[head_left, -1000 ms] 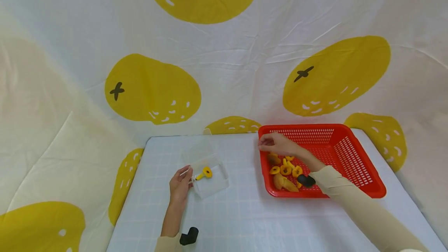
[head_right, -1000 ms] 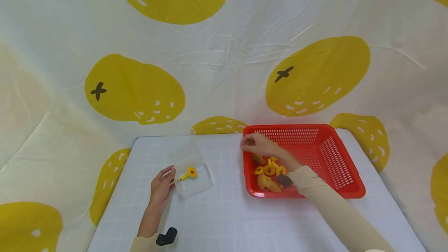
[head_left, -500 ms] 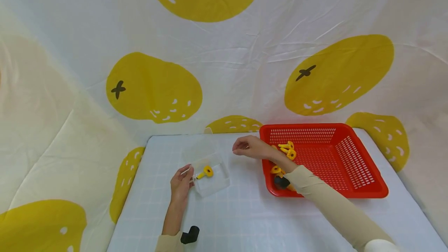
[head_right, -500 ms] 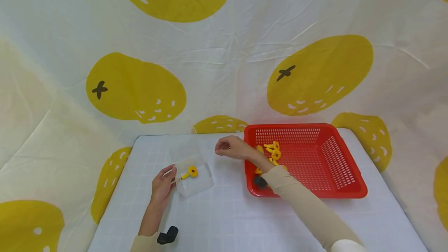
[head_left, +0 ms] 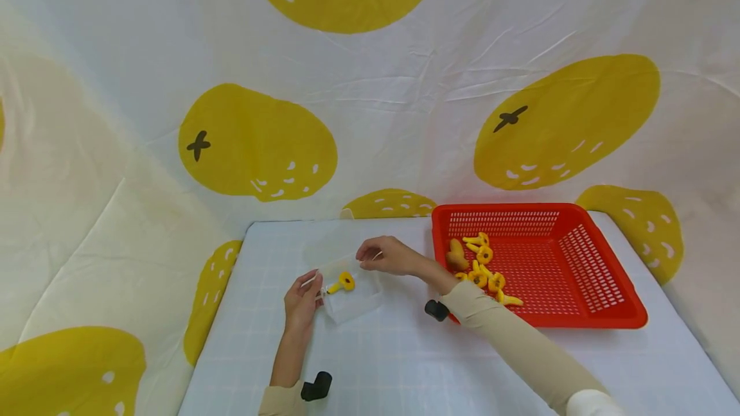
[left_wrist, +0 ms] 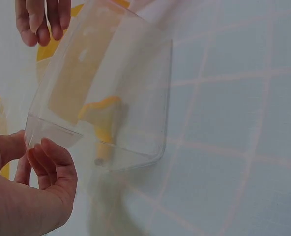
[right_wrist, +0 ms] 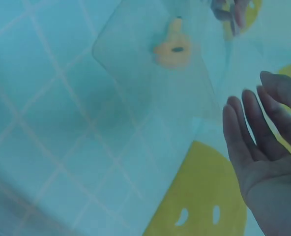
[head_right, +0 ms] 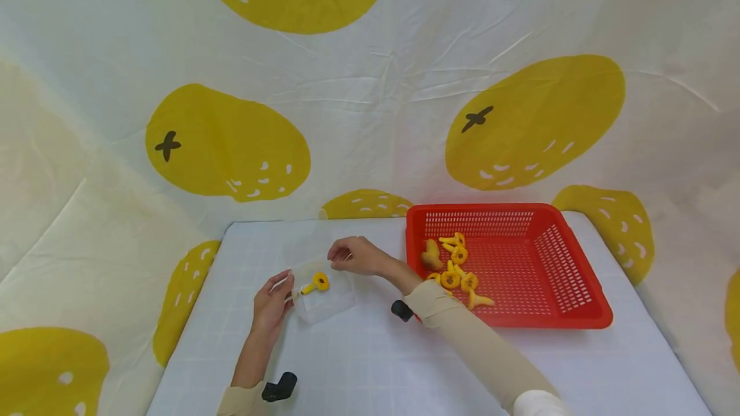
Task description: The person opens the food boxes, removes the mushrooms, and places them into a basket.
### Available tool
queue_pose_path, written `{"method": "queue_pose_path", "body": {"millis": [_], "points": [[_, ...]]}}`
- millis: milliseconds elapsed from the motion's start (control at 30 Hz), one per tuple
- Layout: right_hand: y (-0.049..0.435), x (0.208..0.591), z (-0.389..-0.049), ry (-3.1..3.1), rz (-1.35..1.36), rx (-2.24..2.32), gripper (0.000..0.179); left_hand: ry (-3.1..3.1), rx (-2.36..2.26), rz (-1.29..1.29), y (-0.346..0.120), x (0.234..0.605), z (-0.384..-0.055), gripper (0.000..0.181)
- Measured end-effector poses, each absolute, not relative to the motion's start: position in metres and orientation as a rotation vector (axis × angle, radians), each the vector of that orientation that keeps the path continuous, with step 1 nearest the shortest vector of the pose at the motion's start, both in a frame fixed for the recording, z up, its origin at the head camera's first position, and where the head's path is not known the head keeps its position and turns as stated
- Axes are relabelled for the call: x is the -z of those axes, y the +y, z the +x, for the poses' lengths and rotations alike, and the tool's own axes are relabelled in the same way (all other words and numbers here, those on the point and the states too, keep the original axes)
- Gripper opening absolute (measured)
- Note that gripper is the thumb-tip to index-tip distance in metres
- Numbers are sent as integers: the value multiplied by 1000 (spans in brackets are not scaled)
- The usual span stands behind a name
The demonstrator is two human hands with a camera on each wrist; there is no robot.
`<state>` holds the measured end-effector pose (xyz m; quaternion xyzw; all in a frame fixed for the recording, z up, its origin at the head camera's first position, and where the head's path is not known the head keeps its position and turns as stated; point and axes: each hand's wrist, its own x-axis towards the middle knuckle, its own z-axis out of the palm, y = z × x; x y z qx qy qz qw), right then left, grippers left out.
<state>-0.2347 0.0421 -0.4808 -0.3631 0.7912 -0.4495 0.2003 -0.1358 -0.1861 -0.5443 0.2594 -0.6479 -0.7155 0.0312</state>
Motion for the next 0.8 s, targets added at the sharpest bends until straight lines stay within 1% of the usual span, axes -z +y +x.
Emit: {"method": "queue_pose_path", "body": {"millis": [167,400,533,700,800], "points": [[26,487,-231,2199,-1050,1209,21,-2008,2195,805,-186,544,-137,41],[3,500,-225,2223,-1172,1138,17,-1992,2197,791,-185,544,-136,44],[-7,507,-220,2271,-1222,1037,19,-1986,2204,785,-185,542,-134,47],[-17,515,-213,2353,-1206,882,25,-1991,2215,783,-185,541,-133,49],[-21,516,-209,2409,-1209,803,25,-1983,2215,777,-185,542,-134,47]]}}
